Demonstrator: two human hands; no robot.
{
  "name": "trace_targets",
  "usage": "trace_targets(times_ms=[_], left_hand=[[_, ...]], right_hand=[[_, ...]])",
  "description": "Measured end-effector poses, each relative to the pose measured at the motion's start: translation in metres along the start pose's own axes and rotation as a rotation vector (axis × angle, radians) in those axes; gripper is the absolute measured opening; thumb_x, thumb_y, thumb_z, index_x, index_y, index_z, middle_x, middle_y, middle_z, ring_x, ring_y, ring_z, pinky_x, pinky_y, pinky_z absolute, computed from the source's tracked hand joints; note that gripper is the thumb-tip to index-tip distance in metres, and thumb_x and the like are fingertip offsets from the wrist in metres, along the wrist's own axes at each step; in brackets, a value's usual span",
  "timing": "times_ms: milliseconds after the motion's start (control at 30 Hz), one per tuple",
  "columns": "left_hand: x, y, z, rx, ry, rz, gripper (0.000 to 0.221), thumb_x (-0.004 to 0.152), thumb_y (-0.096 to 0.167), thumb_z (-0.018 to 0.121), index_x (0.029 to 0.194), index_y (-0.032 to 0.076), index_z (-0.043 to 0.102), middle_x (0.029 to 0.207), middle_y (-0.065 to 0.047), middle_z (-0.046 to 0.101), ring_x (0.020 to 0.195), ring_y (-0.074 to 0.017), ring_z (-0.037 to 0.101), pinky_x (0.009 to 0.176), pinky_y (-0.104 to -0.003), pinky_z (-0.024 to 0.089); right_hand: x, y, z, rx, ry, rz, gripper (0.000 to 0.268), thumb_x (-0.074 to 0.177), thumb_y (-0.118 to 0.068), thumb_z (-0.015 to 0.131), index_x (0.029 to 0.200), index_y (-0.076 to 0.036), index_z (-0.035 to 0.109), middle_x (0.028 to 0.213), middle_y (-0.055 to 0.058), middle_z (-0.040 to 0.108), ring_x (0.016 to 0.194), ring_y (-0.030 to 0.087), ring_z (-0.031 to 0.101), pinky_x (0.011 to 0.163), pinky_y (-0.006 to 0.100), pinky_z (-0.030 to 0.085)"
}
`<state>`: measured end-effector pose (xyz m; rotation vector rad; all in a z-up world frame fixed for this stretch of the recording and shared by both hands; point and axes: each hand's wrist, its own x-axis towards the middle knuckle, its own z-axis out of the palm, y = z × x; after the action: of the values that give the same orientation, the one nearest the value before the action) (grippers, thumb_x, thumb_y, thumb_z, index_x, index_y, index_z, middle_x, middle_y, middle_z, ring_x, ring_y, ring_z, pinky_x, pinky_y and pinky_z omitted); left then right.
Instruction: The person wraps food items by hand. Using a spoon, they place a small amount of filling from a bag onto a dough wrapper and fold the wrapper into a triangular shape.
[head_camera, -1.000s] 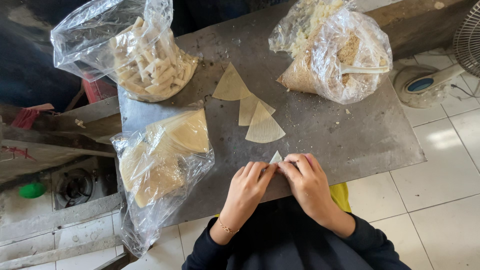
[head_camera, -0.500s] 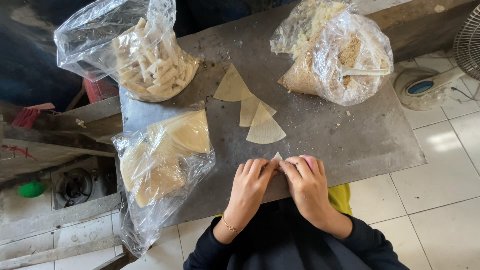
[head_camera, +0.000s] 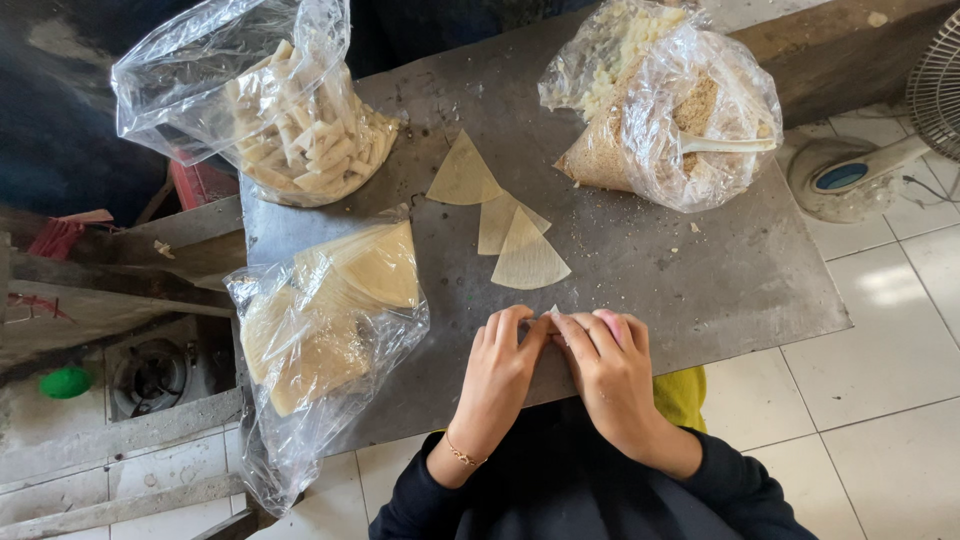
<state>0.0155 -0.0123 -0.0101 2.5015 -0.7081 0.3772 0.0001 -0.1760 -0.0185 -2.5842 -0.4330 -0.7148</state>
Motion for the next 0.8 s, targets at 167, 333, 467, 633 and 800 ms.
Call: trace_targets(times_ms=[167, 333, 467, 633, 800], left_hand=[[-0.001, 0.001, 0.0, 0.016, -0.001, 0.01, 0.049, 0.086, 0.0, 0.06, 0.135, 0.001, 0.064, 0.126, -0.012, 0.055, 0.112, -0.0269, 0.057, 0.09, -0.038, 0.048], [0.0, 0.003, 0.001, 0.006, -0.007, -0.029, 0.039, 0.088, 0.002, 0.062, 0.128, 0.003, 0.062, 0.133, -0.014, 0.054, 0.113, -0.0277, 0.057, 0.092, -0.038, 0.048], [-0.001, 0.004, 0.002, 0.002, 0.01, -0.035, 0.04, 0.089, 0.003, 0.063, 0.129, 0.003, 0.062, 0.133, -0.014, 0.053, 0.111, -0.0272, 0.057, 0.093, -0.038, 0.049], [0.0, 0.004, 0.006, -0.035, 0.043, -0.054, 0.043, 0.088, 0.006, 0.065, 0.13, 0.002, 0.063, 0.132, -0.016, 0.052, 0.11, -0.0295, 0.056, 0.092, -0.039, 0.048], [-0.004, 0.01, 0.009, -0.02, 0.077, -0.037, 0.048, 0.089, 0.002, 0.062, 0.137, 0.001, 0.059, 0.138, -0.016, 0.05, 0.121, -0.0309, 0.054, 0.103, -0.039, 0.048]], right_hand=[[0.002, 0.002, 0.006, 0.007, -0.006, 0.019, 0.027, 0.084, -0.007, 0.072, 0.111, -0.009, 0.073, 0.109, 0.003, 0.068, 0.111, 0.027, 0.059, 0.098, 0.042, 0.044], [0.006, 0.006, 0.004, -0.022, -0.012, -0.029, 0.034, 0.079, -0.006, 0.069, 0.112, -0.005, 0.073, 0.11, 0.006, 0.07, 0.112, 0.028, 0.06, 0.1, 0.043, 0.043], [0.004, 0.005, 0.002, -0.015, 0.012, -0.056, 0.029, 0.085, -0.008, 0.069, 0.113, -0.003, 0.072, 0.109, 0.005, 0.07, 0.109, 0.026, 0.06, 0.102, 0.043, 0.041], [0.003, 0.008, 0.013, -0.052, 0.007, -0.023, 0.025, 0.085, -0.009, 0.07, 0.11, -0.006, 0.072, 0.11, 0.004, 0.069, 0.111, 0.027, 0.059, 0.101, 0.044, 0.041], [0.007, 0.011, 0.015, -0.083, -0.011, -0.019, 0.029, 0.083, -0.008, 0.069, 0.112, -0.009, 0.072, 0.114, 0.004, 0.067, 0.114, 0.028, 0.058, 0.103, 0.045, 0.041]])
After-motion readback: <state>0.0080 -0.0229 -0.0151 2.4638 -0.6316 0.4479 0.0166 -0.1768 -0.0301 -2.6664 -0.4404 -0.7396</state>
